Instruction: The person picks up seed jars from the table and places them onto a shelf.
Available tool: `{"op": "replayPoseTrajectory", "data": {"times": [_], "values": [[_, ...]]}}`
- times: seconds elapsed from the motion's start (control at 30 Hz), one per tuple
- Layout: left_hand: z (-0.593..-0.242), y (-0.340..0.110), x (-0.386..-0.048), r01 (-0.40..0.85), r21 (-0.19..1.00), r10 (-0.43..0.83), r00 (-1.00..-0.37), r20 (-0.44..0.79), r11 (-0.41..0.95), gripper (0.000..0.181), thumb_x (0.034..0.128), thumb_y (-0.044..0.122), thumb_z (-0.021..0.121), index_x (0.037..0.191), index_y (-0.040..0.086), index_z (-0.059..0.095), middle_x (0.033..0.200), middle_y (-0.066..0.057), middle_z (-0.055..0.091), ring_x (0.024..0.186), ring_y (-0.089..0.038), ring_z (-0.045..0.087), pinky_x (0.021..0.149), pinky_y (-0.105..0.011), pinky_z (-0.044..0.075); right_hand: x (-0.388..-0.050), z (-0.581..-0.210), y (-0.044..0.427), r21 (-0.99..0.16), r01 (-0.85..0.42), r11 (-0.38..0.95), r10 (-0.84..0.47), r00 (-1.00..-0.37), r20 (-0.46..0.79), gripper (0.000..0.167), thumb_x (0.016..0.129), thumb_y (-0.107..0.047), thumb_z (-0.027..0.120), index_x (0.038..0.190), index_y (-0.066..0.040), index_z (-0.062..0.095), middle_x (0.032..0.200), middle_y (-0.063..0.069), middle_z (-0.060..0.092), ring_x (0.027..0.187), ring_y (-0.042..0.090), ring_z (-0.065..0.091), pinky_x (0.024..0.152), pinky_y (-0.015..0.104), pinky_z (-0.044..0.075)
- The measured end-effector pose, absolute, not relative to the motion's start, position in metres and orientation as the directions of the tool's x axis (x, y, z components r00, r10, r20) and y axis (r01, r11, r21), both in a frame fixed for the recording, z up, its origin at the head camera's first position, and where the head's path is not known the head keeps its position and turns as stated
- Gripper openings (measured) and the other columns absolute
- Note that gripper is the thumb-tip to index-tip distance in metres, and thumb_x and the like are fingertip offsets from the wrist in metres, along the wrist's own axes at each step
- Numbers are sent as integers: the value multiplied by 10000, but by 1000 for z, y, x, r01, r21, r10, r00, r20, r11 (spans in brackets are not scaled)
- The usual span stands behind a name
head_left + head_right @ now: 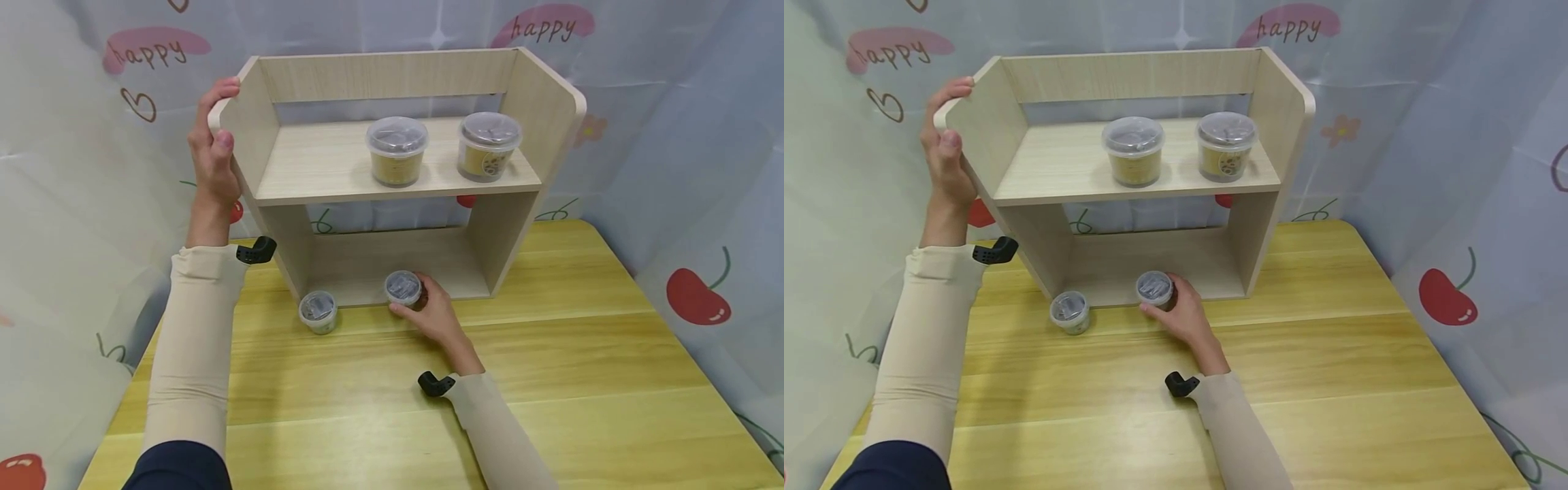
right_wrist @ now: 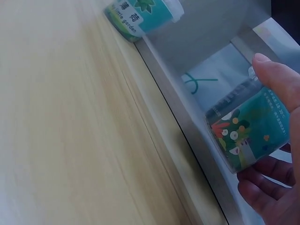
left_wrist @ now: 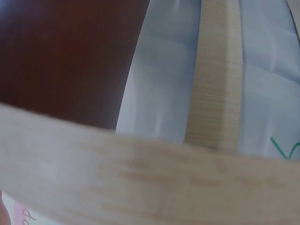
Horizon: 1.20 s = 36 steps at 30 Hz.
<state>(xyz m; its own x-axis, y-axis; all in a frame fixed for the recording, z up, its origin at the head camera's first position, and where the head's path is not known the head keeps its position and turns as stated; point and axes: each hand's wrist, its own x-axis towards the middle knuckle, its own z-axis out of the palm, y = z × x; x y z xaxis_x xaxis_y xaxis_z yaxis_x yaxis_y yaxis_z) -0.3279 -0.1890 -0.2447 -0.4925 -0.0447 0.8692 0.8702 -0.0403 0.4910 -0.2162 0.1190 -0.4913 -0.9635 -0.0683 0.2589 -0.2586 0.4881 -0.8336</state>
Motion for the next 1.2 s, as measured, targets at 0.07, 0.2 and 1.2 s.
{"op": "replayPoseTrajectory", "data": {"times": [0.07,0.2,1.2], "values": [[-244,-189,-328,871,489,-47,-491,870,-40,804,713,633,614,1182,-17,574,1307,-116,554,1157,-303,478,927,-311,414,-217,-492,121,-835,-250,491,-57,-965,256,751,740,-280,873,1346,-18,516,1188,127,618,967,247,604,828,397,507],[-244,-188,-326,872,487,-51,-489,871,-49,798,713,620,619,1181,-24,573,1302,-126,552,1145,-308,483,919,-310,422,-219,-494,125,-836,-233,497,-41,-968,246,763,749,-294,867,1361,-21,503,1206,132,612,972,246,610,832,401,511],[-246,-187,-326,869,494,-47,-495,868,-24,732,750,561,588,1203,-13,562,1325,-116,539,1154,-309,488,955,-321,426,-230,-500,159,-835,-157,527,47,-976,214,781,781,-368,827,1398,-42,476,1240,155,599,1028,300,611,871,453,500]]}}
